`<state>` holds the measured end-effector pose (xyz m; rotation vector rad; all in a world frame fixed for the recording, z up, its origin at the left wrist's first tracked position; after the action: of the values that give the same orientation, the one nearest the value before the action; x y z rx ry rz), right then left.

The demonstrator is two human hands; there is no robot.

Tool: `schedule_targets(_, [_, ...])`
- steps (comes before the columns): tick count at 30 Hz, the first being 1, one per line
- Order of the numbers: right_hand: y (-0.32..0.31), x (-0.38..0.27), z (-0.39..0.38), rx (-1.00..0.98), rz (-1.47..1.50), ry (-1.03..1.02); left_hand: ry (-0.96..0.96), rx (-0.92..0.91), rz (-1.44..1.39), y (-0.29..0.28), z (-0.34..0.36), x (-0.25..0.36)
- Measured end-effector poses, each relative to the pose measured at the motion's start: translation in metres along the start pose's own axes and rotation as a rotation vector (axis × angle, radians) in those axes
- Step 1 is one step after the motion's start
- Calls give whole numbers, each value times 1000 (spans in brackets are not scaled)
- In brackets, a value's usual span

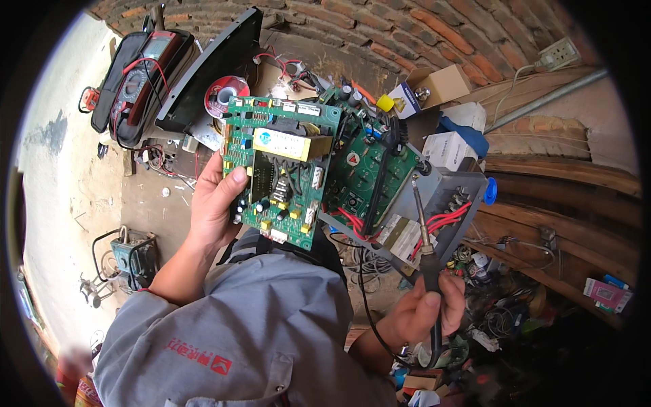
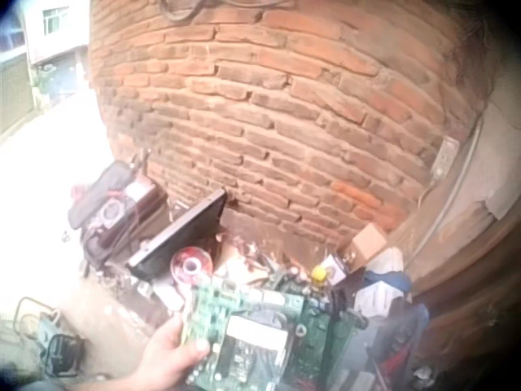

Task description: The person holds a green circuit board and uses pliers to remove a component. They then use a soldering iron to work on the board's surface, applying heat to specific points. The person flips the board over to inspect the other side and continues soldering.

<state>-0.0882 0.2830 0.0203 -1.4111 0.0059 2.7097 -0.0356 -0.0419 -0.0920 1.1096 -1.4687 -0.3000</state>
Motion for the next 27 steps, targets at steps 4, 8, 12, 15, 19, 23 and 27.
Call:
schedule_targets(4, [1,0,1,32,3,25,-29,-1,-23,5,-11,-1])
schedule_targets(8, [3,0,3,31,0,17,-76,-22,-71,12,-18,-3])
schedule_targets(12, [3,0,2,17,2,12,-76,-7,-55,12,-22,-4])
schedule_targets(15, [5,-2,3,45,0,13,-72,-6,-54,11,-23,-5])
schedule_targets(19, [5,-1,3,40,7,8,-58,-9,-67,12,-23,-3])
schedule_targets(23, [4,1,2,-1,-13,5,-46,-2,-69,13,-23,-2])
schedule_targets(27, [1,2,1,23,0,7,-30,12,-54,13,-23,0])
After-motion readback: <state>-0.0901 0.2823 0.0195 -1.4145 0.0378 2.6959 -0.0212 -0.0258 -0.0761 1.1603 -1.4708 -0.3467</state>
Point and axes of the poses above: each hand's wrist, its own z-axis towards the middle knuckle, its own y-axis out of the palm, x = y × z, the point moved 9 cm from there along z, towards the middle knuckle, and after that the axes turned 2 degrees about x, right-handed, at the moved point
